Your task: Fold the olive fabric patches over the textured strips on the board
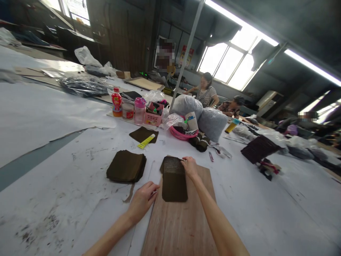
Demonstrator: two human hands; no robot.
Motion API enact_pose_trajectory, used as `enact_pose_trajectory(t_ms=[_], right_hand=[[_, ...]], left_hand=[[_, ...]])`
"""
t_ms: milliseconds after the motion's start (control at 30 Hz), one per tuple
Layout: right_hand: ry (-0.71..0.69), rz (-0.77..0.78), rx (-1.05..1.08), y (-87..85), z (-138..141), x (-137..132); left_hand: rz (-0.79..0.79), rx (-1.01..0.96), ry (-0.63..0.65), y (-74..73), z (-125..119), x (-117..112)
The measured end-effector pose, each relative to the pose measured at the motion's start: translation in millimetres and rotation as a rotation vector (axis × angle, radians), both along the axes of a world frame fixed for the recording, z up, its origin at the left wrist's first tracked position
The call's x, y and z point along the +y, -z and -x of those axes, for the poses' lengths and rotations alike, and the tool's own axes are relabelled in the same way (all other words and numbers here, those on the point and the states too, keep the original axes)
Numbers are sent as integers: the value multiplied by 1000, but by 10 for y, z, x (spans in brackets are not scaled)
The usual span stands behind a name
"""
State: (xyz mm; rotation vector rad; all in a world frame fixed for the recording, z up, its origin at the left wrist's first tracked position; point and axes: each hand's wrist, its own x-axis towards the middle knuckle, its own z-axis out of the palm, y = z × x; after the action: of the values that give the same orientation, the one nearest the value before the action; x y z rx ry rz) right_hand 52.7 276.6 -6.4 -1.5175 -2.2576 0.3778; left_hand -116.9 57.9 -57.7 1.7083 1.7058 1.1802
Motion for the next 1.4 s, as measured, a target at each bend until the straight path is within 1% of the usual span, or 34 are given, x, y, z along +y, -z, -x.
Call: enact_pose_trajectory(t_ms=[100,267,367,467,567,667,833,900,1000,1067,1133,1200,1300,1367,1400], right_hand=[[-57,28,-12,58,-6,99],[-113,70,-3,100,17,223],[-127,74,20,71,21,247],[-157,71,66,-13,-10,216],[-199,69,131,-160,-84,119],[-239,66,198,-370,-190,-61],[-283,35,261,-812,-396,-519],[-284,18,275,-991,-474,-729],[-277,-14,297,-1230,-575,-1042],[-277,-25,311,-1364,-639,-1236],[-289,0,345,-1481,-713,-1410],[-297,61,415,-1588,-807,-1552],[-265,160,564,-1707,-989,-1684],[-223,237,637,-1710,-1126,-1710],[-196,293,659,-1671,-1194,-1706]], left_hand=[[8,-10,-2,69,21,4],[22,39,-4,77,11,6],[29,40,1,66,9,11],[28,28,2,44,17,15],[22,16,-2,19,22,12],[0,8,-8,15,24,7],[-6,-2,-20,42,43,15],[5,-42,-40,27,38,24],[-69,-179,-75,-66,-31,43],[-155,-277,-85,-177,-128,57],[-206,-371,-58,-319,-254,62],[-211,-482,13,-477,-396,34],[-116,-713,209,-693,-618,-112],[2,-898,337,-773,-769,-280],[60,-973,376,-780,-844,-377]])
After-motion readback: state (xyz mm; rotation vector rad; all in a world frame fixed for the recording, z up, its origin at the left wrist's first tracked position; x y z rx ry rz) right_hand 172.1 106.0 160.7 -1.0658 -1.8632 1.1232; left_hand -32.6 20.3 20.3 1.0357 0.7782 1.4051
